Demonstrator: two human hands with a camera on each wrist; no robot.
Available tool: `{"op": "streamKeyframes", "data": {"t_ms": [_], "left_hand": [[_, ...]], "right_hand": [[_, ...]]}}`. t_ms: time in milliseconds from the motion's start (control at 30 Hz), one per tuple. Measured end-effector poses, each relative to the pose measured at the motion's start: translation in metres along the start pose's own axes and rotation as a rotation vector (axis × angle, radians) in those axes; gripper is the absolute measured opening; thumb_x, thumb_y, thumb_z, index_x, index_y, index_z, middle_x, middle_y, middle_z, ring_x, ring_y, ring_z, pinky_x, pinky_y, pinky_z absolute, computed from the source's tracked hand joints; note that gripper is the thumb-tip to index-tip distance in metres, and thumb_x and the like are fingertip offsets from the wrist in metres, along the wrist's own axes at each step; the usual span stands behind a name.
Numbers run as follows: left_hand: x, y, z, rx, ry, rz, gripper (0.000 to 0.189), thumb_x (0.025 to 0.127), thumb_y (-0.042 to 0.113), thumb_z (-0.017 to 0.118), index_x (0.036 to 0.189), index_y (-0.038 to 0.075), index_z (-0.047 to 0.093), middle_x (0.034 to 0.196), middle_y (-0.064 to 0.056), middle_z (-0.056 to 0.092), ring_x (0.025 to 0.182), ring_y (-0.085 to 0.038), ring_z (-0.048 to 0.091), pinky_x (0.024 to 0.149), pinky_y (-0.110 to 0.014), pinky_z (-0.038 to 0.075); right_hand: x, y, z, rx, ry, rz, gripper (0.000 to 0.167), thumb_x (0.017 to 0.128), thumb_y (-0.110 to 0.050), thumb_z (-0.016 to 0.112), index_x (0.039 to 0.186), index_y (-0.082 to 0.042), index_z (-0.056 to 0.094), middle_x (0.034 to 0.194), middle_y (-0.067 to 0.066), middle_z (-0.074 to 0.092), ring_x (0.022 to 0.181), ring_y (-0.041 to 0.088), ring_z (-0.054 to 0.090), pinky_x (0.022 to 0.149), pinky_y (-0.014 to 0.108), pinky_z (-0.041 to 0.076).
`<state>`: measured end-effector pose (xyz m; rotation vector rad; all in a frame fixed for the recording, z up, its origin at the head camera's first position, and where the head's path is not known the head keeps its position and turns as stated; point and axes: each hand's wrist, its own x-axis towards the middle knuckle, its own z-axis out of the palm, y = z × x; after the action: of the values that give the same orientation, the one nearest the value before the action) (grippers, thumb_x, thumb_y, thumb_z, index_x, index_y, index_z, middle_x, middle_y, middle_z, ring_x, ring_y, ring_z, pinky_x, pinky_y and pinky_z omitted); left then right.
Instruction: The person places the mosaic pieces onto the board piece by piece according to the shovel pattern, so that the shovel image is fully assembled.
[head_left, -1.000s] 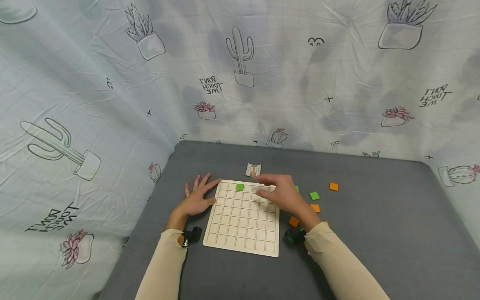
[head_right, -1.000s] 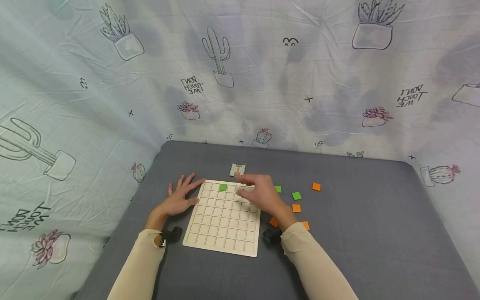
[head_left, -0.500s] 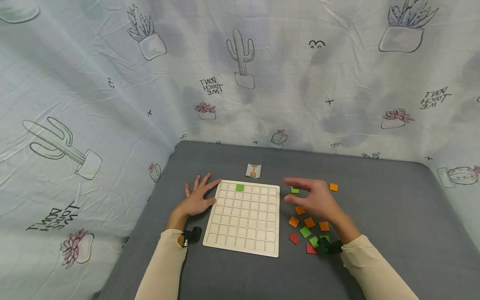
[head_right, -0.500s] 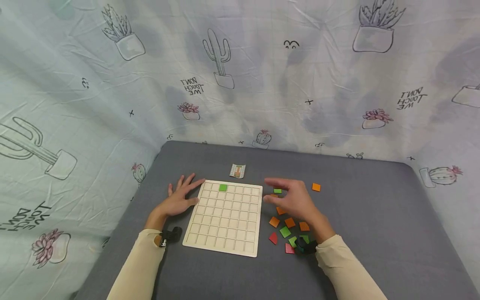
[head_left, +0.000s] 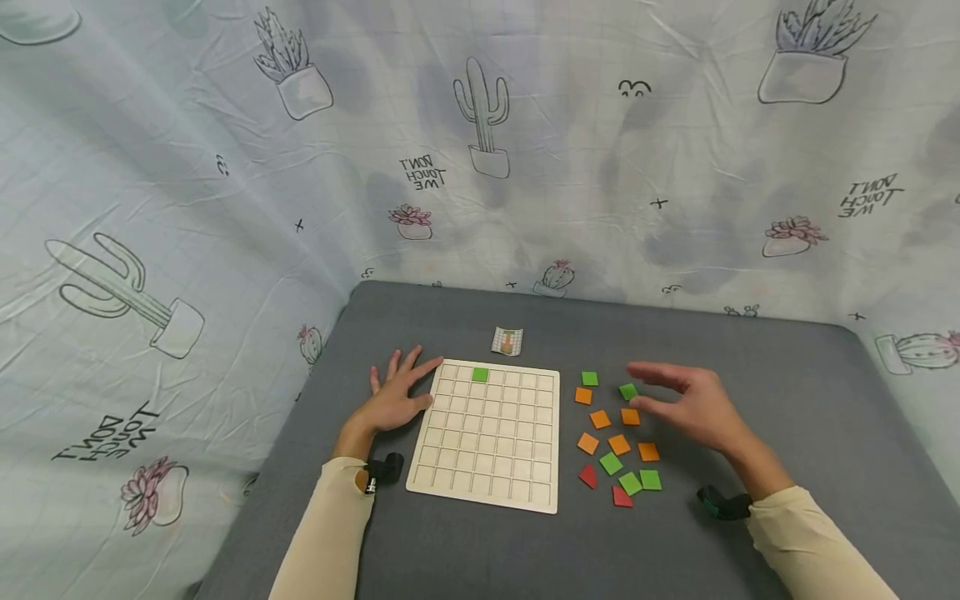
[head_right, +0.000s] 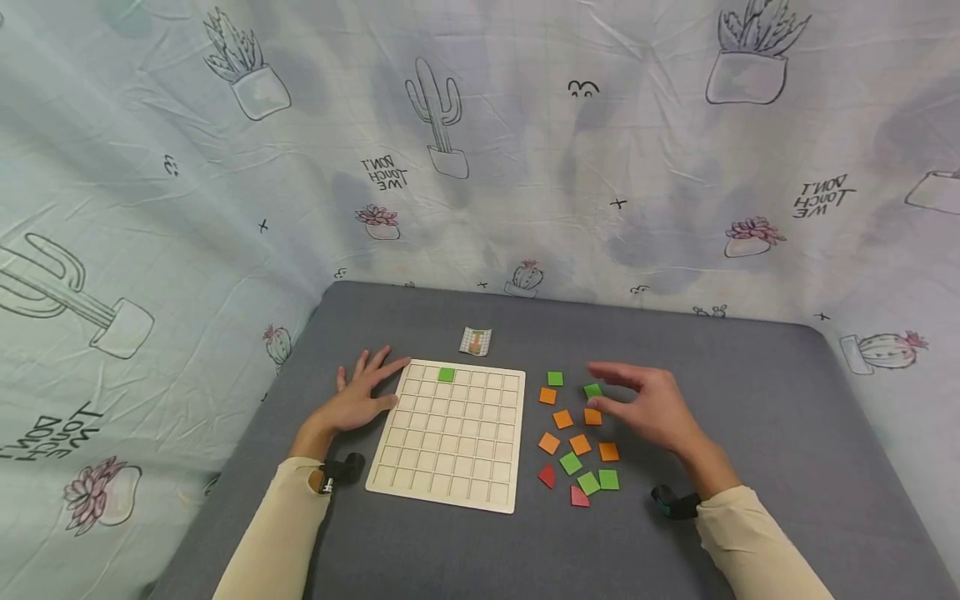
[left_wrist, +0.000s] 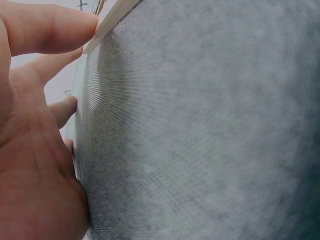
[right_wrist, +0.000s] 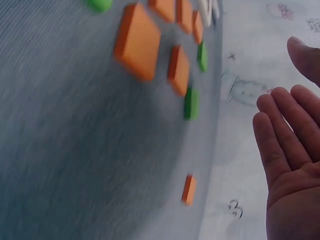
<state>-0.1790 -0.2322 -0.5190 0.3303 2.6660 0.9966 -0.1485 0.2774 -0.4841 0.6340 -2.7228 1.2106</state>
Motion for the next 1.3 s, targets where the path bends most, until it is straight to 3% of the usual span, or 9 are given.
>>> {"op": "streamKeyframes", "data": {"t_ms": [133, 467, 600, 867, 1067, 1300], "left_hand": [[0.000, 0.000, 0.000, -0.001, -0.003, -0.004, 0.069, 0.107, 0.016, 0.064, 0.172, 0.019, 0.041, 0.185, -0.020, 0.005, 0.168, -0.052, -0.016, 0.121, -0.078, -0.024], [0.001, 0.000, 0.002, 0.001, 0.007, -0.004, 0.068, 0.107, 0.018, 0.064, 0.171, 0.019, 0.042, 0.185, -0.020, 0.006, 0.168, -0.051, -0.015, 0.122, -0.078, -0.023], [0.000, 0.002, 0.001, -0.001, 0.006, -0.004, 0.068, 0.107, 0.017, 0.064, 0.171, 0.018, 0.042, 0.185, -0.020, 0.006, 0.168, -0.052, -0.015, 0.122, -0.078, -0.023], [-0.001, 0.003, 0.000, -0.008, 0.000, -0.010, 0.069, 0.107, 0.016, 0.064, 0.172, 0.019, 0.041, 0.185, -0.019, 0.005, 0.168, -0.050, -0.017, 0.122, -0.076, -0.025], [-0.001, 0.002, 0.001, -0.007, 0.006, -0.008, 0.069, 0.107, 0.016, 0.064, 0.172, 0.019, 0.041, 0.185, -0.020, 0.006, 0.168, -0.051, -0.016, 0.122, -0.077, -0.025], [-0.003, 0.003, 0.000, -0.017, 0.004, -0.017, 0.069, 0.106, 0.015, 0.063, 0.171, 0.019, 0.041, 0.185, -0.019, 0.005, 0.169, -0.049, -0.017, 0.122, -0.076, -0.025]], "right_hand": [[-0.002, 0.008, -0.008, 0.008, -0.003, 0.003, 0.052, 0.089, -0.014, 0.092, 0.138, -0.014, 0.078, 0.132, 0.008, 0.080, 0.118, -0.010, 0.068, 0.098, 0.004, 0.048], [0.002, 0.020, -0.018, -0.045, -0.005, 0.039, 0.049, 0.090, -0.018, 0.093, 0.136, -0.015, 0.079, 0.131, 0.009, 0.080, 0.116, -0.015, 0.065, 0.095, 0.005, 0.049], [0.006, 0.026, -0.017, -0.037, -0.020, 0.010, 0.049, 0.089, -0.015, 0.092, 0.136, -0.013, 0.079, 0.131, 0.010, 0.081, 0.116, -0.017, 0.063, 0.095, 0.005, 0.050], [0.011, 0.038, -0.009, -0.009, -0.062, -0.021, 0.048, 0.091, -0.012, 0.091, 0.136, -0.009, 0.078, 0.129, 0.010, 0.081, 0.117, -0.004, 0.072, 0.097, 0.005, 0.050], [0.014, 0.046, -0.005, -0.013, -0.096, 0.019, 0.048, 0.091, -0.015, 0.091, 0.137, -0.012, 0.078, 0.130, 0.008, 0.081, 0.119, -0.005, 0.070, 0.097, 0.004, 0.047], [0.018, 0.046, -0.004, -0.042, -0.138, 0.063, 0.049, 0.091, -0.018, 0.091, 0.137, -0.012, 0.078, 0.132, 0.008, 0.080, 0.121, 0.016, 0.075, 0.096, 0.008, 0.050]]}}
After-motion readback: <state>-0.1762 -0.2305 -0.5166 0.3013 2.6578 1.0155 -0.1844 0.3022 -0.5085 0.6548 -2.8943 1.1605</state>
